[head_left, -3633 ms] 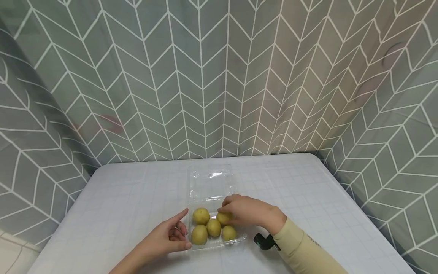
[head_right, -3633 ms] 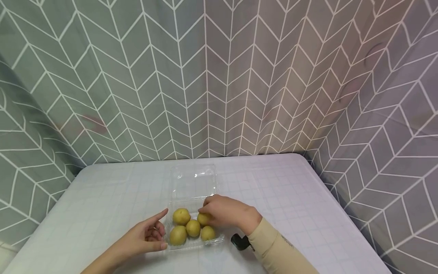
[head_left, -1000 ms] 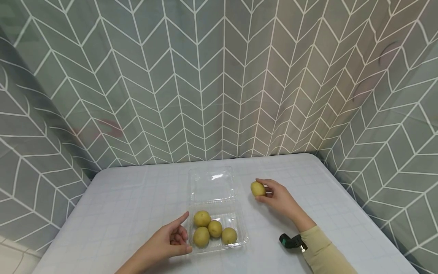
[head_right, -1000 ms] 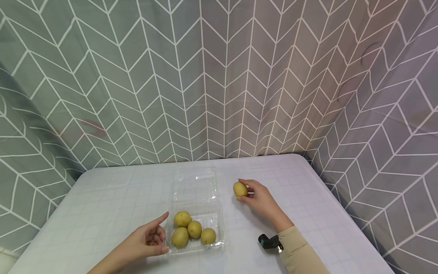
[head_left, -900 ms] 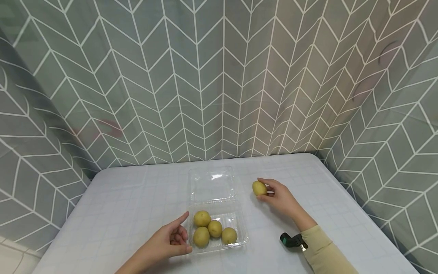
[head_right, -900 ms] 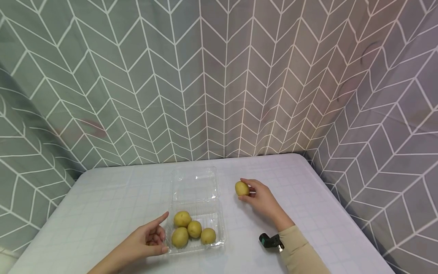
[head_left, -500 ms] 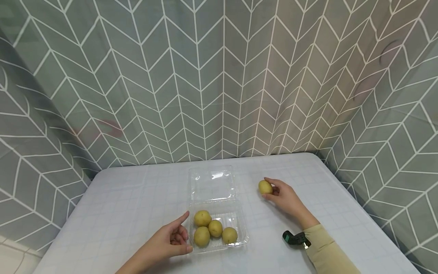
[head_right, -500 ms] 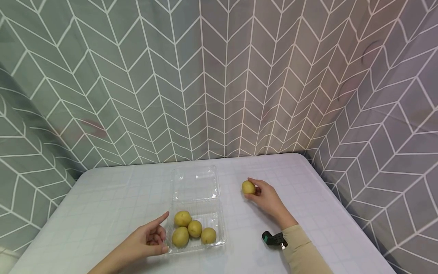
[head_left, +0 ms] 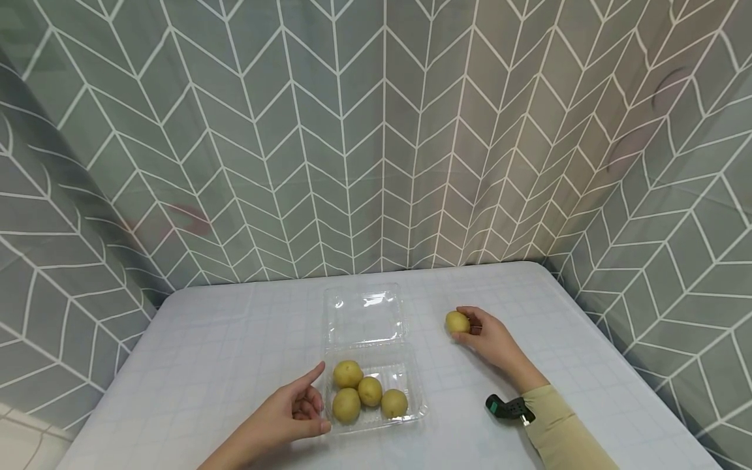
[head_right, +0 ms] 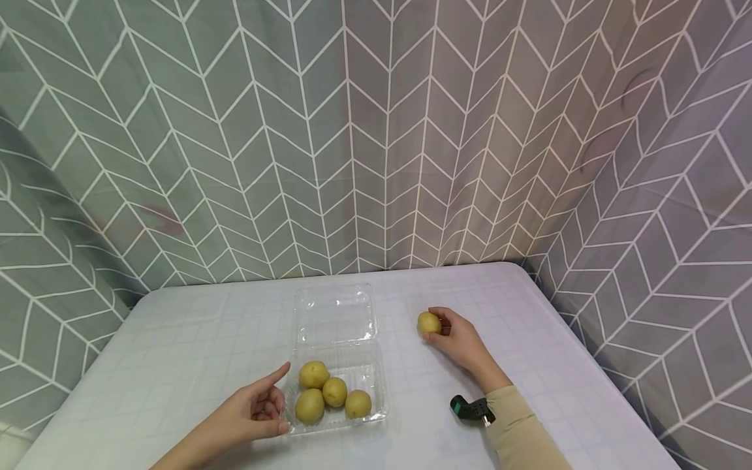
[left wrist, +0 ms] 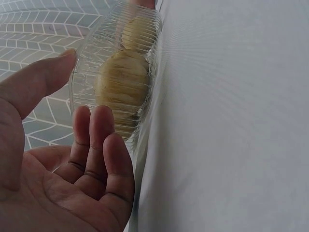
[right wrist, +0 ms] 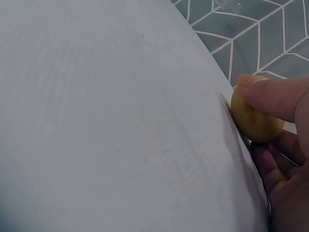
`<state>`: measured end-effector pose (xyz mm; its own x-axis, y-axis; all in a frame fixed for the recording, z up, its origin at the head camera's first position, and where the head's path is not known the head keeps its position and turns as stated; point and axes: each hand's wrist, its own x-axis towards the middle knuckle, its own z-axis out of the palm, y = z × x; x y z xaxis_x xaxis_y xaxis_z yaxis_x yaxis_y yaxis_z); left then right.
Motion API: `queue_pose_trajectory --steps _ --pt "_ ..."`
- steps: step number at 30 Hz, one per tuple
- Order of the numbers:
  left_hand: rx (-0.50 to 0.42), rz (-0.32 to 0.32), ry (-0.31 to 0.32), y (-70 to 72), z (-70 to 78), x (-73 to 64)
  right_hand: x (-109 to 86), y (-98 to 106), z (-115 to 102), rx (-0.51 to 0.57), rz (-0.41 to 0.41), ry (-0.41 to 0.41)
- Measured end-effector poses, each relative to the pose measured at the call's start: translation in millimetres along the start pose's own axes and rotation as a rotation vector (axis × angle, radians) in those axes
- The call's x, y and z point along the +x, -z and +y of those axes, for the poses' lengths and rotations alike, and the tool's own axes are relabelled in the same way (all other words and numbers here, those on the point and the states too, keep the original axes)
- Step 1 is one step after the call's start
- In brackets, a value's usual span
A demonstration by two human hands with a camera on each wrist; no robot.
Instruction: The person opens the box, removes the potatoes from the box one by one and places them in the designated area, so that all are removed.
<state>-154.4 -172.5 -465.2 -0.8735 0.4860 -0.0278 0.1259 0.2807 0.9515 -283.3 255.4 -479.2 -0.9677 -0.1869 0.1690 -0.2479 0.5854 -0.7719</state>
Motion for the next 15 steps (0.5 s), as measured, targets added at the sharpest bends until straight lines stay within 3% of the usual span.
queue_pose_trajectory --steps 15 --pt "-0.004 -0.003 0.022 0.0 2.6 -1.5 -0.9 0.2 1.0 0.016 -0.025 0.008"
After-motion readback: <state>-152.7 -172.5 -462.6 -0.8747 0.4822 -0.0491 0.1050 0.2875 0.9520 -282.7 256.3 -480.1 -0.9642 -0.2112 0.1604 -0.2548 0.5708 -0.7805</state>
